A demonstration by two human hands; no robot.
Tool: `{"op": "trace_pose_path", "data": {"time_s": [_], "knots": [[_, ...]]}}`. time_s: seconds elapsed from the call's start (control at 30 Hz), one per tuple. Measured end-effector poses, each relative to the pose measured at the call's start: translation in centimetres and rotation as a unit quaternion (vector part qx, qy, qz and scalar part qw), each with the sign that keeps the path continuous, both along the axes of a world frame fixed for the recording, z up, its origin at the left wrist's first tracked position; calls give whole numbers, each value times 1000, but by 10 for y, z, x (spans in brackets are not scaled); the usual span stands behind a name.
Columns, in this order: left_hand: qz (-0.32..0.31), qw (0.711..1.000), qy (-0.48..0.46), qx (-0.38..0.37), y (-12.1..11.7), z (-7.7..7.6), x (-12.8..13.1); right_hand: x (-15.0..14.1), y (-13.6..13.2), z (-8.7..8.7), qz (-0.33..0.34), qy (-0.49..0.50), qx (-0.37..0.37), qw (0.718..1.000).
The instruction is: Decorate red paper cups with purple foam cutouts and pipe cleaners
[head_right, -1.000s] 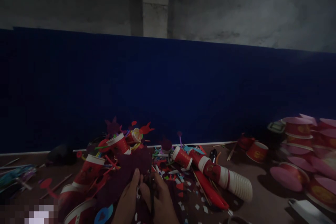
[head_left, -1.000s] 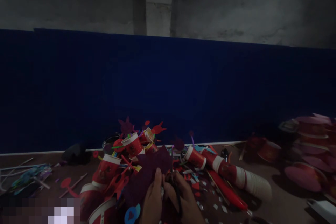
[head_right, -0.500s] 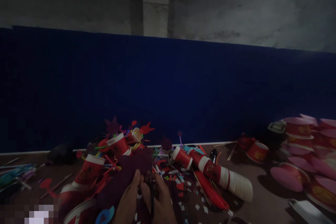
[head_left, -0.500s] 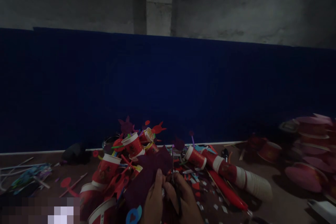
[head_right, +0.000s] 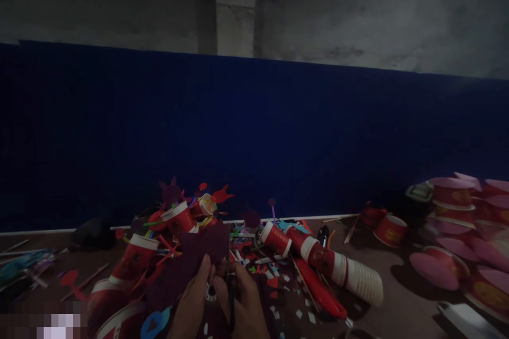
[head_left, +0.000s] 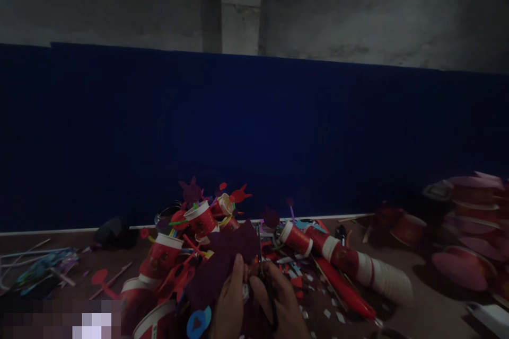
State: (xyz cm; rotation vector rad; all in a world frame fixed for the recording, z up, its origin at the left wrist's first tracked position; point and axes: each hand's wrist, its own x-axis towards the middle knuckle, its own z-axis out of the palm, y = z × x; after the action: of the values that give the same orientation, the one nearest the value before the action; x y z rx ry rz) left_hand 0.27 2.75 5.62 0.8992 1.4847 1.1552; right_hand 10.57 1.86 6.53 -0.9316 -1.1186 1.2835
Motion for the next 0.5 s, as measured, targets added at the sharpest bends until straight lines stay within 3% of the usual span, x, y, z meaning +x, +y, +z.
{"op": "trace_pose_path", "data": {"time_s": [0.3, 0.5], "knots": [[57, 997, -18, -40, 0, 15, -1, 3, 1, 1, 34, -16, 3, 999], [48, 997, 47, 30, -5, 14, -6, 4, 2, -5, 45, -25, 20, 998]]}}
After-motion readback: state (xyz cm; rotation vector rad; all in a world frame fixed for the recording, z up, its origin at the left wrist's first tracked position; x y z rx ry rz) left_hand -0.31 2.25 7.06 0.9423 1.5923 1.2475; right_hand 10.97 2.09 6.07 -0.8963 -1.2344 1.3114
